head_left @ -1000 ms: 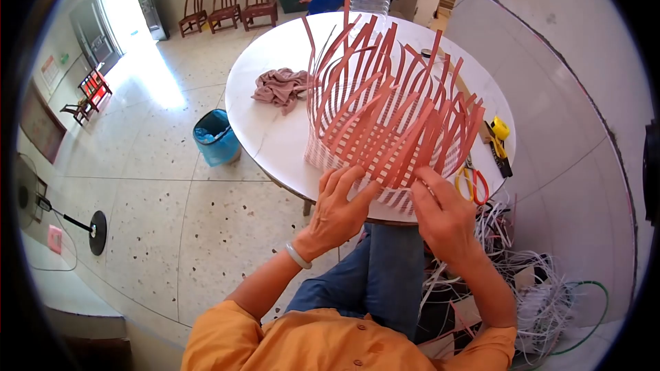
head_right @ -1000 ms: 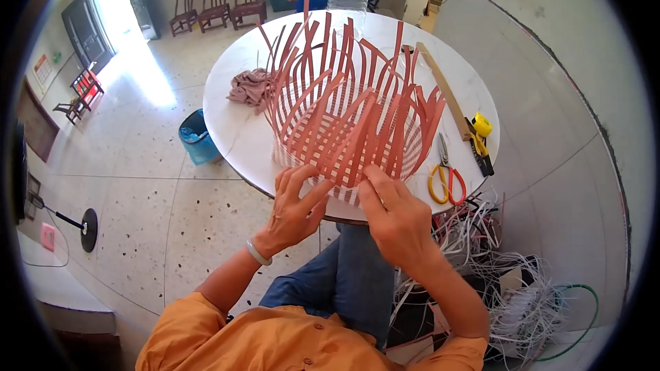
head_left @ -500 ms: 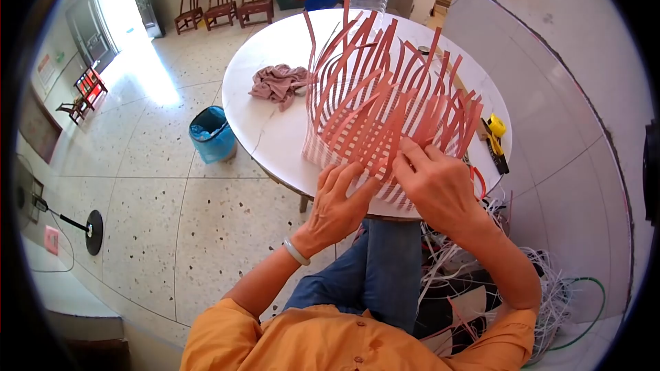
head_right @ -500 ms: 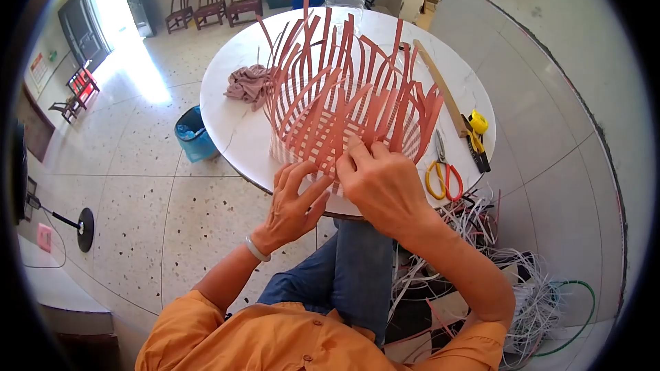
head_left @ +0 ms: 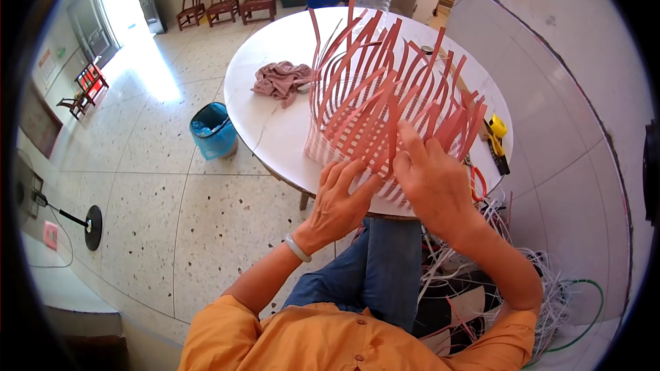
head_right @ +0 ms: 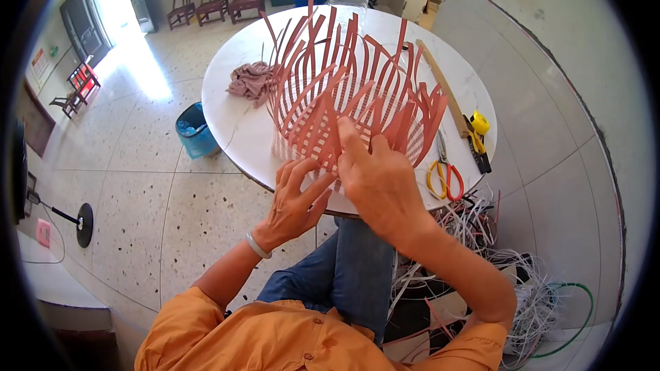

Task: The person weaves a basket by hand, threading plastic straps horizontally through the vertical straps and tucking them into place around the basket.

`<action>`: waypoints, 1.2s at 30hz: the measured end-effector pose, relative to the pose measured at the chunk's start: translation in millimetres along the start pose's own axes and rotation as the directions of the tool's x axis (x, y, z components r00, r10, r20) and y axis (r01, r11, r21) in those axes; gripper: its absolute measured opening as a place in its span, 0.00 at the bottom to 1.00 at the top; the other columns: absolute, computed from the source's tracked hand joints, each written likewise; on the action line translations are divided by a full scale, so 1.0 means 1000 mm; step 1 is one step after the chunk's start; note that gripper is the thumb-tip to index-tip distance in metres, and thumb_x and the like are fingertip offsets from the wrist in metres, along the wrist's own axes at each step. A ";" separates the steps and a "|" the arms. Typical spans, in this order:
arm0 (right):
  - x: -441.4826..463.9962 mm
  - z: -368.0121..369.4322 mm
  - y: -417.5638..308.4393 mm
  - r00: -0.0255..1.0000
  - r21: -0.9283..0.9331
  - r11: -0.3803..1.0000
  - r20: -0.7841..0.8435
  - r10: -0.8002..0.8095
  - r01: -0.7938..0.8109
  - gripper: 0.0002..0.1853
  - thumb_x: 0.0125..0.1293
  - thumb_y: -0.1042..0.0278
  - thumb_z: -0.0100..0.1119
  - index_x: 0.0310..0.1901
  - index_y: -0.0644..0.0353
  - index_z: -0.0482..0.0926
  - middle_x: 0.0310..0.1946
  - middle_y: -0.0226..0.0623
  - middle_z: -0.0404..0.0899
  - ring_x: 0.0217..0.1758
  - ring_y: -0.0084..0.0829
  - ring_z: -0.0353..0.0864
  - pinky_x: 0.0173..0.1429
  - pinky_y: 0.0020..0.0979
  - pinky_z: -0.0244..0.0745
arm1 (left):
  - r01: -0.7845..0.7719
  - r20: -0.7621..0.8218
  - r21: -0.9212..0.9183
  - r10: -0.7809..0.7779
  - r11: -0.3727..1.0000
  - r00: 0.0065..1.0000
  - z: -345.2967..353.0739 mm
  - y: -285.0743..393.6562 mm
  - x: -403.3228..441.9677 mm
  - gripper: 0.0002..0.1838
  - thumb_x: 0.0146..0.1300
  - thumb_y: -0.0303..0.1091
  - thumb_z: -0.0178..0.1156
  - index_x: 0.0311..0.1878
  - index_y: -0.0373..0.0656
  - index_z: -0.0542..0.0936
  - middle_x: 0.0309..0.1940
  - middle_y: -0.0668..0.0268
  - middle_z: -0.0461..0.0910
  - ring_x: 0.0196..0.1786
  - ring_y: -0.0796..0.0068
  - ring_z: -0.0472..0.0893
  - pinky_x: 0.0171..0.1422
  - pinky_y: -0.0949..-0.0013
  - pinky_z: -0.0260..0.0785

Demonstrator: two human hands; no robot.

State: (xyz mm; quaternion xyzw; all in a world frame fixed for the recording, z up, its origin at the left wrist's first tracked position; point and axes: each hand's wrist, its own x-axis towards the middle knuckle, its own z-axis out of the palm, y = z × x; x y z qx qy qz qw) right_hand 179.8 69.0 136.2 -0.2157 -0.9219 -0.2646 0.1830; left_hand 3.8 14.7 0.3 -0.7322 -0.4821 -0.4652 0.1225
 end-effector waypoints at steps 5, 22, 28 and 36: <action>-0.017 -0.010 -0.043 0.997 -0.179 0.982 -0.068 0.044 -0.055 0.10 0.57 0.72 0.65 0.40 0.62 0.85 0.59 0.39 0.78 0.38 0.30 0.77 0.27 0.27 0.71 | 0.019 -0.012 -0.006 -0.019 1.000 1.000 -0.001 0.001 0.001 0.25 0.55 0.22 0.65 0.59 0.48 0.83 0.60 0.55 0.74 0.64 0.52 0.74 0.73 0.49 0.62; -0.096 0.035 0.027 0.683 0.530 0.438 0.480 0.551 -0.726 0.14 0.76 0.64 0.56 0.36 0.66 0.81 0.25 0.55 0.80 0.33 0.58 0.81 0.38 0.48 0.74 | -0.027 0.031 0.095 0.024 0.995 0.999 0.002 -0.003 -0.002 0.27 0.58 0.24 0.70 0.63 0.46 0.81 0.60 0.56 0.74 0.64 0.54 0.73 0.73 0.48 0.60; -0.108 0.015 0.020 0.674 0.408 0.542 0.352 0.649 -0.735 0.15 0.75 0.63 0.56 0.34 0.65 0.81 0.24 0.56 0.79 0.34 0.59 0.82 0.39 0.49 0.74 | -0.034 0.029 0.115 0.030 0.993 0.999 0.006 -0.004 -0.007 0.30 0.57 0.23 0.69 0.65 0.48 0.81 0.60 0.56 0.73 0.65 0.54 0.72 0.73 0.48 0.60; -0.131 0.032 0.028 0.691 0.602 0.340 0.621 0.370 -0.723 0.12 0.75 0.65 0.57 0.41 0.67 0.82 0.25 0.52 0.82 0.28 0.49 0.83 0.38 0.42 0.77 | -0.128 0.124 0.216 0.103 0.968 0.987 0.003 0.005 0.001 0.32 0.56 0.23 0.68 0.66 0.57 0.82 0.60 0.58 0.70 0.64 0.54 0.70 0.72 0.48 0.59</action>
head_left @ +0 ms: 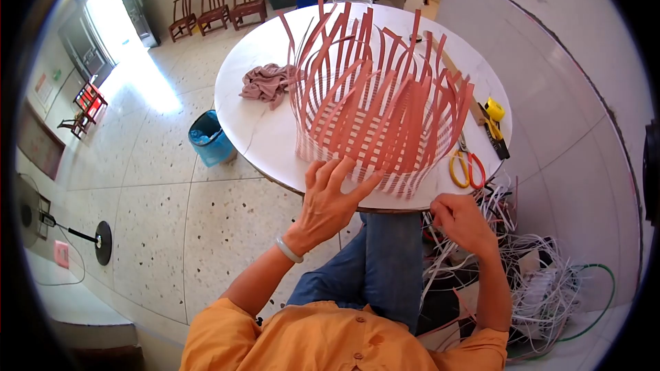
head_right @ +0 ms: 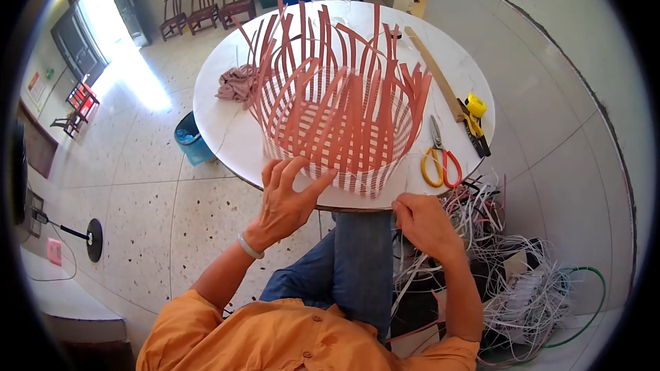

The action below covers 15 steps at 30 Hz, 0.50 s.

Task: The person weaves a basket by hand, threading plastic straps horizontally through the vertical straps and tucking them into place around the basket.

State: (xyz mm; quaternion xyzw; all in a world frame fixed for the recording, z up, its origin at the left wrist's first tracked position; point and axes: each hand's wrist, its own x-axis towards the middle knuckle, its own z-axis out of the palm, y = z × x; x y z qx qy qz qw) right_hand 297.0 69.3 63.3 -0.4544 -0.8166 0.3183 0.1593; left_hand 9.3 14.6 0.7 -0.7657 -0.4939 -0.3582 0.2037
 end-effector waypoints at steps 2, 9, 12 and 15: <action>0.002 0.002 -0.008 0.998 0.100 0.994 -0.050 0.047 -0.042 0.12 0.74 0.66 0.58 0.42 0.68 0.83 0.26 0.49 0.84 0.27 0.43 0.84 0.38 0.39 0.77 | 0.025 0.019 0.028 -0.025 0.999 1.000 -0.002 0.003 0.001 0.31 0.57 0.24 0.68 0.66 0.57 0.82 0.59 0.58 0.70 0.64 0.55 0.69 0.72 0.48 0.57; 0.011 0.010 -0.032 0.978 0.181 0.974 -0.179 -0.107 0.140 0.10 0.72 0.71 0.63 0.48 0.71 0.83 0.34 0.49 0.87 0.35 0.39 0.89 0.41 0.33 0.79 | 0.112 -0.018 -0.024 -0.112 0.993 0.993 -0.001 0.024 0.006 0.29 0.59 0.27 0.69 0.65 0.54 0.82 0.63 0.60 0.69 0.69 0.56 0.67 0.73 0.51 0.53; 0.013 0.015 -0.027 0.930 0.085 0.949 -0.247 -0.274 0.302 0.10 0.73 0.73 0.62 0.49 0.71 0.83 0.33 0.45 0.86 0.33 0.31 0.84 0.38 0.30 0.77 | 0.021 -0.049 0.032 -0.020 0.999 0.999 0.004 0.030 0.013 0.29 0.58 0.28 0.69 0.65 0.53 0.82 0.65 0.62 0.70 0.70 0.59 0.67 0.72 0.51 0.53; 0.010 0.015 -0.032 0.923 0.058 0.947 -0.248 -0.294 0.317 0.09 0.74 0.74 0.62 0.50 0.71 0.83 0.30 0.41 0.84 0.29 0.23 0.80 0.34 0.27 0.74 | 0.073 -0.054 0.052 -0.070 0.996 0.996 0.009 0.035 0.018 0.29 0.57 0.28 0.69 0.65 0.53 0.82 0.64 0.64 0.72 0.69 0.61 0.68 0.72 0.50 0.52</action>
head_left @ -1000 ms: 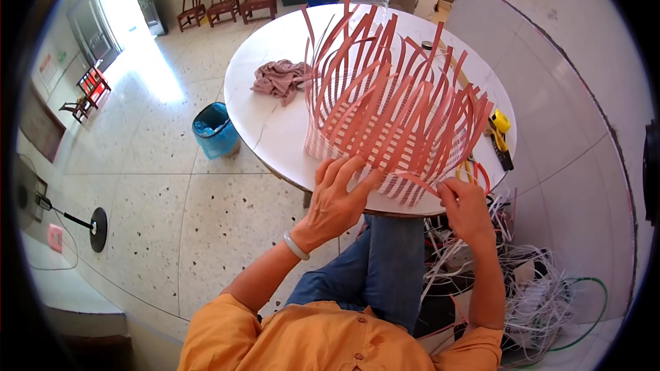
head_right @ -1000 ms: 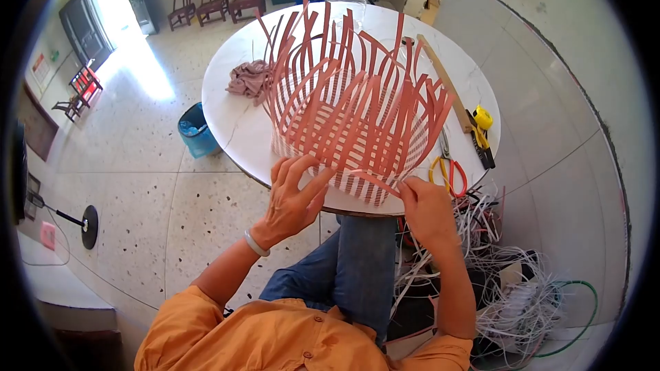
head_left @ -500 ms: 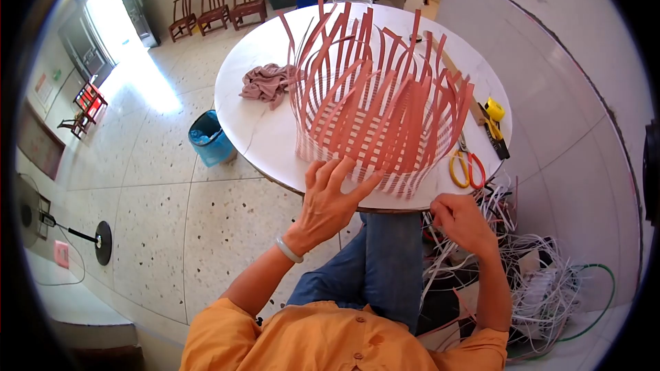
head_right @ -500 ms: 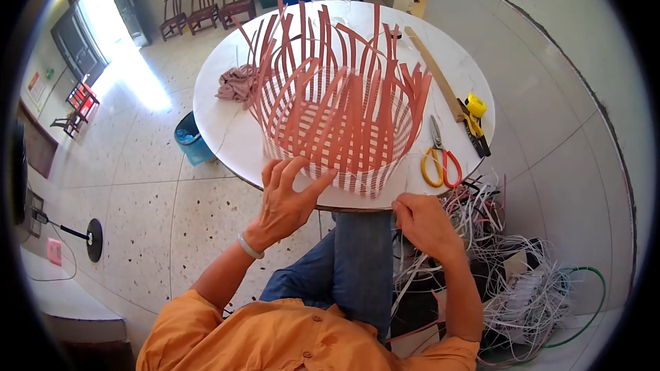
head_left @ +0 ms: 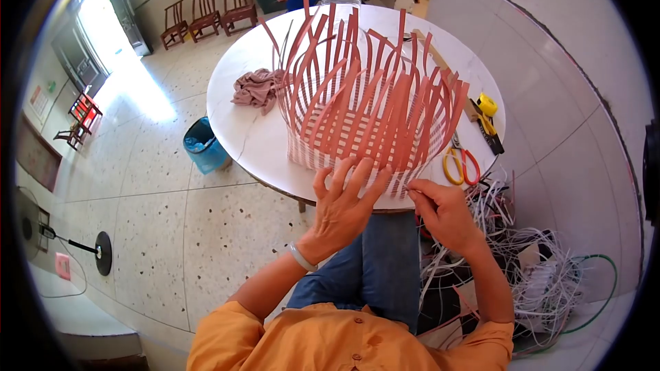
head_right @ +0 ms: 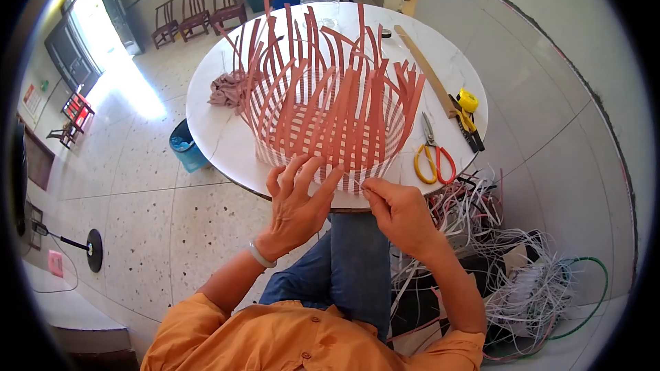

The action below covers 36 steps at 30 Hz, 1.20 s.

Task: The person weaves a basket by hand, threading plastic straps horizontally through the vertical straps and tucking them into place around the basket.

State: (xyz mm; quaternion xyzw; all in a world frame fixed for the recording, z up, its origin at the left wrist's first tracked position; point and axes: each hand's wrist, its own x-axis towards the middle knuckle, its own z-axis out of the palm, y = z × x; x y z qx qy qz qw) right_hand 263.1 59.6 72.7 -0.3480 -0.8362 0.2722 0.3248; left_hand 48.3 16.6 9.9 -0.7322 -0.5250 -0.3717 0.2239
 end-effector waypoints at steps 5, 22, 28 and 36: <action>0.002 -0.002 0.007 0.972 -0.302 0.940 -0.119 -0.200 0.157 0.09 0.70 0.75 0.64 0.49 0.69 0.84 0.35 0.43 0.85 0.30 0.36 0.85 0.35 0.33 0.78 | 0.030 0.013 -0.045 -0.030 0.999 0.999 0.002 0.004 -0.001 0.27 0.56 0.27 0.70 0.62 0.51 0.83 0.63 0.61 0.73 0.69 0.58 0.68 0.72 0.49 0.51; 0.056 -0.021 -0.039 0.789 -0.738 0.386 0.318 -0.525 0.554 0.12 0.57 0.71 0.63 0.42 0.65 0.83 0.49 0.42 0.83 0.31 0.32 0.81 0.34 0.31 0.79 | 0.047 0.003 -0.098 -0.047 0.994 0.999 0.000 0.004 0.000 0.27 0.54 0.27 0.70 0.60 0.52 0.84 0.60 0.61 0.73 0.68 0.57 0.68 0.71 0.47 0.53; 0.019 0.002 -0.063 0.889 -0.889 0.300 0.209 -0.409 0.347 0.11 0.56 0.68 0.63 0.39 0.63 0.84 0.36 0.40 0.82 0.30 0.34 0.83 0.34 0.35 0.79 | 0.035 0.006 -0.088 -0.034 0.996 0.999 0.001 0.000 -0.002 0.26 0.56 0.27 0.68 0.61 0.53 0.84 0.59 0.62 0.74 0.68 0.58 0.68 0.71 0.48 0.53; 0.031 -0.039 0.006 0.988 -0.450 0.893 -0.139 -0.068 -0.001 0.07 0.68 0.68 0.65 0.44 0.59 0.87 0.26 0.42 0.86 0.30 0.34 0.88 0.34 0.36 0.77 | 0.032 0.019 -0.053 -0.031 0.998 0.999 0.001 0.001 0.000 0.28 0.56 0.25 0.69 0.63 0.53 0.83 0.57 0.61 0.74 0.67 0.58 0.69 0.71 0.49 0.52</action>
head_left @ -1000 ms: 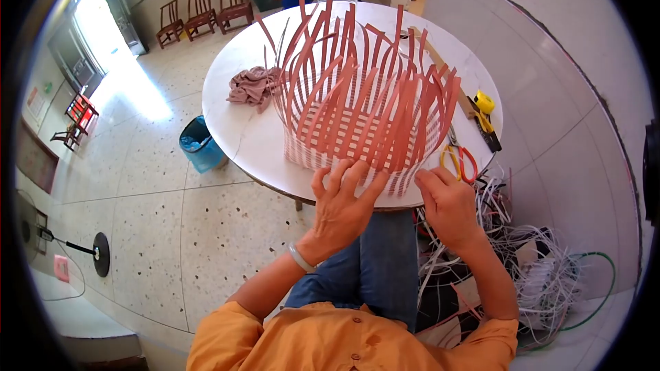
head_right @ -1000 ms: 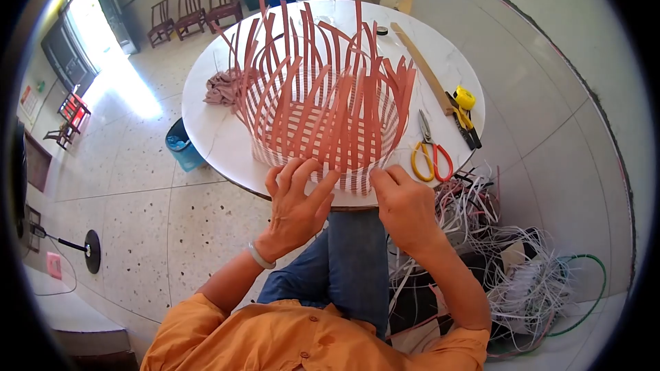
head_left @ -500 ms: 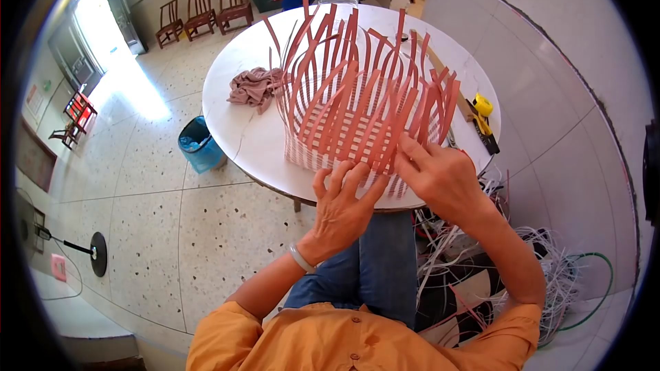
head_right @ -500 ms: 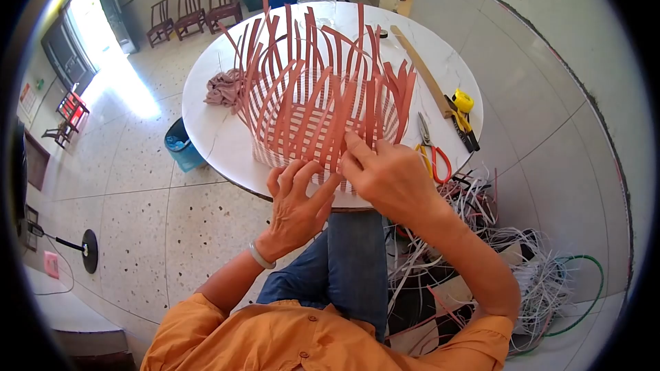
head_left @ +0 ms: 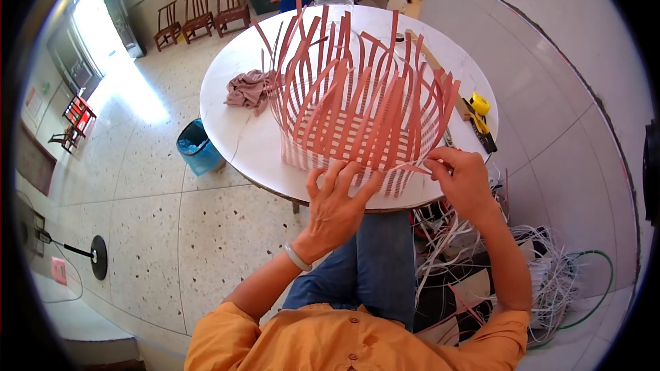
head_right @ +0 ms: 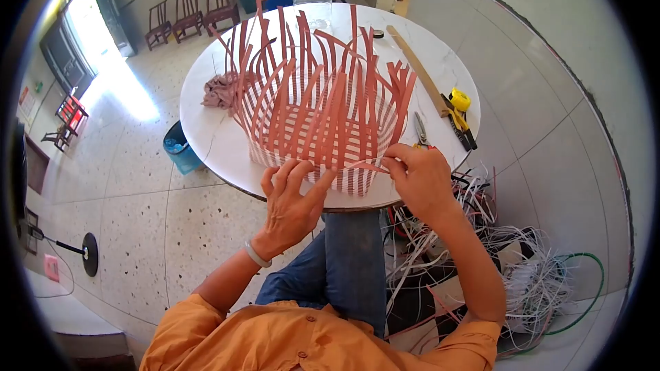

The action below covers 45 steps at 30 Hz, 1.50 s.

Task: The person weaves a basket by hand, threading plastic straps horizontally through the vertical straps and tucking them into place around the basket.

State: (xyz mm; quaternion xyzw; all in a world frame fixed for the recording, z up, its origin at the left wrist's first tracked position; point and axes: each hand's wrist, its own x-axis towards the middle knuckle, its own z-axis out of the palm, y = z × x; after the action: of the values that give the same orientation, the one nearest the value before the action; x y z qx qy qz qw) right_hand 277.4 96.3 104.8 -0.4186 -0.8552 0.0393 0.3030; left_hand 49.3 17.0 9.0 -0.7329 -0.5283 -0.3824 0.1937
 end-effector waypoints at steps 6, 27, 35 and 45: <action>-0.017 0.016 0.044 0.939 0.474 0.822 0.281 0.199 -0.316 0.09 0.71 0.70 0.64 0.43 0.69 0.87 0.24 0.37 0.87 0.26 0.24 0.85 0.32 0.29 0.74 | -0.001 0.011 0.035 0.001 0.999 1.000 0.003 0.001 -0.001 0.27 0.57 0.25 0.68 0.63 0.53 0.83 0.57 0.61 0.74 0.66 0.58 0.69 0.71 0.49 0.52; 0.017 0.012 -0.038 0.849 -0.297 0.797 0.235 -0.473 0.526 0.07 0.63 0.73 0.62 0.40 0.68 0.84 0.61 0.47 0.82 0.44 0.38 0.88 0.43 0.36 0.83 | 0.035 -0.011 0.026 -0.035 0.999 0.999 -0.016 -0.028 -0.012 0.25 0.54 0.27 0.72 0.58 0.48 0.84 0.56 0.59 0.75 0.65 0.56 0.70 0.72 0.47 0.52; 0.000 0.017 -0.093 0.905 -0.620 0.662 0.338 -0.258 0.421 0.08 0.60 0.68 0.62 0.37 0.63 0.84 0.44 0.46 0.85 0.37 0.37 0.84 0.40 0.37 0.81 | 0.036 -0.018 0.008 -0.035 0.999 0.999 -0.015 -0.032 -0.013 0.26 0.54 0.27 0.73 0.59 0.50 0.84 0.55 0.59 0.74 0.64 0.56 0.70 0.71 0.49 0.53; 0.016 0.011 -0.001 0.904 0.468 0.819 0.405 0.134 -0.331 0.09 0.70 0.73 0.65 0.42 0.72 0.86 0.32 0.38 0.88 0.29 0.23 0.86 0.34 0.25 0.77 | 0.033 -0.005 0.005 -0.033 0.999 0.999 -0.014 -0.037 -0.016 0.26 0.55 0.26 0.72 0.60 0.52 0.83 0.54 0.59 0.75 0.64 0.57 0.71 0.71 0.49 0.52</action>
State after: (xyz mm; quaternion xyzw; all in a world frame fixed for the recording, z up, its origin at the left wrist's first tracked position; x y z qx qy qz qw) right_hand 263.4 109.8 103.8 -0.4083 -0.7928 0.3840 0.2395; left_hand 8.0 11.1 0.9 -0.7226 -0.5408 -0.3860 0.1908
